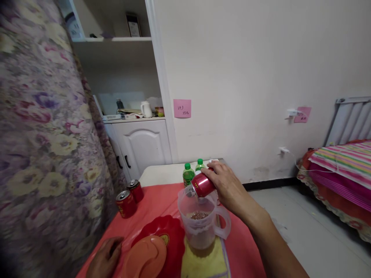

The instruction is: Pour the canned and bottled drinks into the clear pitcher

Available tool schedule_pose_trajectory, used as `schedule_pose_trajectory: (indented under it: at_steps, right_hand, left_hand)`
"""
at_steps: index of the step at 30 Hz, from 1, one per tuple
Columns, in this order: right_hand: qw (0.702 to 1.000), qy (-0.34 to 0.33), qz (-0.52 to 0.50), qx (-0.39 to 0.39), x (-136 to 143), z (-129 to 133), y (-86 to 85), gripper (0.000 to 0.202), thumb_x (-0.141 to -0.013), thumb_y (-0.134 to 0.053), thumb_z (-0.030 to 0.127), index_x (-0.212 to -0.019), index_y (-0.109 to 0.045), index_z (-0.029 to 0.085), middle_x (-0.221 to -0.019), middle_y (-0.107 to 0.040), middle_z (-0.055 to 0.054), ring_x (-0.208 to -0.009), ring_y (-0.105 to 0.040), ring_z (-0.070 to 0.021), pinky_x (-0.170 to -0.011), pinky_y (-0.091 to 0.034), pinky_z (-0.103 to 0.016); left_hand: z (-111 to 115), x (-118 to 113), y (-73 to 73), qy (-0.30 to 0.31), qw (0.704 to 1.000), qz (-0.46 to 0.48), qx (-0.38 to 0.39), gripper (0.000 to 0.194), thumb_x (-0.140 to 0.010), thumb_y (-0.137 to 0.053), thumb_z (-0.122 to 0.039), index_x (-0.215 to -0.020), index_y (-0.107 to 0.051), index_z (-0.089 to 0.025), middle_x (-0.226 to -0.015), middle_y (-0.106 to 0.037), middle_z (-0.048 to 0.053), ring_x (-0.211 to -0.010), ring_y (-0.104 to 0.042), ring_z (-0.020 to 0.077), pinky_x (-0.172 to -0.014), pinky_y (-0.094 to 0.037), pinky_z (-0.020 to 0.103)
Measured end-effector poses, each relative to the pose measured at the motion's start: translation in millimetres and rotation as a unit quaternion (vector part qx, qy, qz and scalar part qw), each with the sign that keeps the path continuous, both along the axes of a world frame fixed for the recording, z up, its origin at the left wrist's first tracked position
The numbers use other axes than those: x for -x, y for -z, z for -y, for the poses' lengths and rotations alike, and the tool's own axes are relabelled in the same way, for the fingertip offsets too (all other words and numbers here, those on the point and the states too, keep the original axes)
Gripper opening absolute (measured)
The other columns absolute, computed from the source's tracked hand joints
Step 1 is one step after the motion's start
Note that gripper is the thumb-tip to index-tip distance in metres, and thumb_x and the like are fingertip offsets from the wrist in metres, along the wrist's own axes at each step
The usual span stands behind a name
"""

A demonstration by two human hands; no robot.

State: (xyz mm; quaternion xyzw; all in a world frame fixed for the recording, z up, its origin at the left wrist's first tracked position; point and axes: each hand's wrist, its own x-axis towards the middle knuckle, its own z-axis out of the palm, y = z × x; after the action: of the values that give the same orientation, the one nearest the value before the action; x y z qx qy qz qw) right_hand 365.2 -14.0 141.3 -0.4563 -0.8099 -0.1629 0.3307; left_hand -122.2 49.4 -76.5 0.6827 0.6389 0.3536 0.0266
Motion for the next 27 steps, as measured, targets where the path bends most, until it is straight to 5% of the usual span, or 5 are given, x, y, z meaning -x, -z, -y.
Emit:
schedule_pose_trajectory:
  at_steps: [9, 27]
  right_hand:
    - [1.000, -0.001, 0.001, 0.003, -0.3, -0.6, 1.4, 0.077, -0.072, -0.061, -0.003, -0.142, -0.051, 0.027, -0.140, -0.055, -0.014, -0.133, -0.049, -0.0341, -0.106, -0.048, -0.057]
    - [0.999, 0.012, 0.034, -0.014, 1.7, 5.6, 8.4, 0.070, -0.085, -0.054, -0.003, -0.147, -0.048, 0.029, -0.137, -0.058, -0.013, -0.132, -0.051, -0.0315, -0.104, -0.050, -0.055]
  left_hand:
    - [0.4, -1.1, 0.1, -0.001, 1.000, 0.003, -0.007, 0.029, -0.084, -0.049, -0.039, -0.087, -0.073, -0.023, -0.093, -0.080, 0.008, -0.090, -0.076, 0.0282, -0.083, -0.061, 0.039]
    - [0.7, -3.2, 2.2, -0.005, 1.000, 0.006, 0.003, 0.029, -0.083, -0.046, -0.035, -0.090, -0.072, -0.023, -0.097, -0.080, 0.009, -0.093, -0.075, 0.0269, -0.086, -0.058, 0.037]
